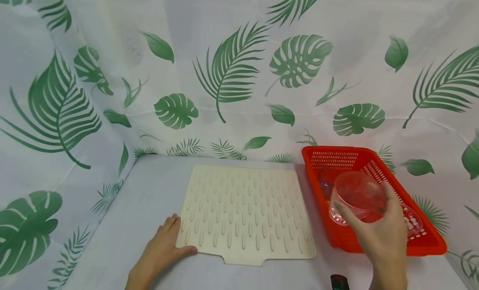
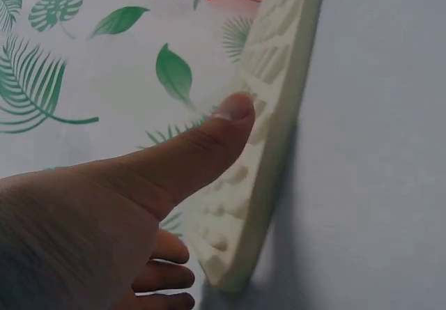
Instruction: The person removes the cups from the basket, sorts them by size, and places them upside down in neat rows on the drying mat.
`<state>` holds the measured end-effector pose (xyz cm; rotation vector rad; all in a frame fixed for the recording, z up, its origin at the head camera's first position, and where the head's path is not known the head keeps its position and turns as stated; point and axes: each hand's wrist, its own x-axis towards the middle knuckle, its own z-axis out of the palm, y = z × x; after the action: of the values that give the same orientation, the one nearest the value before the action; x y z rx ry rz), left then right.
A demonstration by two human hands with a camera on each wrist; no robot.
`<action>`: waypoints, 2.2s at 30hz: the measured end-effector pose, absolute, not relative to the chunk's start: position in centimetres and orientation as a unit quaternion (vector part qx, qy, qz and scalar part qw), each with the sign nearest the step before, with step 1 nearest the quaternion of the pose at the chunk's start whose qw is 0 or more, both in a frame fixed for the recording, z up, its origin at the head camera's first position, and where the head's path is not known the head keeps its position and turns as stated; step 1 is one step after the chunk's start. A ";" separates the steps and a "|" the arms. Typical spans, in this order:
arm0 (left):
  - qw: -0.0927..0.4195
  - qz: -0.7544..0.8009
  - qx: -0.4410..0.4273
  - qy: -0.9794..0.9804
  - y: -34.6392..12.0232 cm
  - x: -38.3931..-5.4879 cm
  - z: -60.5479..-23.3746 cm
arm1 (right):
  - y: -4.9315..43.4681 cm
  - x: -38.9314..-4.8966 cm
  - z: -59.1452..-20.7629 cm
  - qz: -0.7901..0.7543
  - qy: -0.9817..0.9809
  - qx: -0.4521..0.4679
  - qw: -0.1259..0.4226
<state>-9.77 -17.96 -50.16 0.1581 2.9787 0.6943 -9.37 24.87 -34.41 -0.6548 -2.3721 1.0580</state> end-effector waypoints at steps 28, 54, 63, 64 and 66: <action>0.024 0.409 0.154 0.899 -10.0 -11.6 -41.8 | 20.6 -10.1 -35.9 0.422 -0.895 0.004 0.143; -0.010 0.529 0.298 0.795 -7.5 -11.3 -40.6 | 16.3 -10.6 -38.0 0.440 -0.878 0.175 0.072; -0.037 0.528 0.319 0.786 -7.3 -11.3 -40.6 | 15.5 -10.5 -38.4 0.452 -0.864 0.213 0.061; -0.038 0.529 0.320 0.785 -7.3 -11.2 -40.6 | 15.4 -10.5 -38.4 0.451 -0.864 0.216 0.063; -0.035 0.534 0.315 0.784 -7.3 -11.1 -40.6 | 15.4 -10.4 -38.4 0.450 -0.864 0.218 0.063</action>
<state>-11.13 -7.25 -40.58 1.0131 2.5202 1.7152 -10.39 15.36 -38.36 0.6592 -2.6097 1.3608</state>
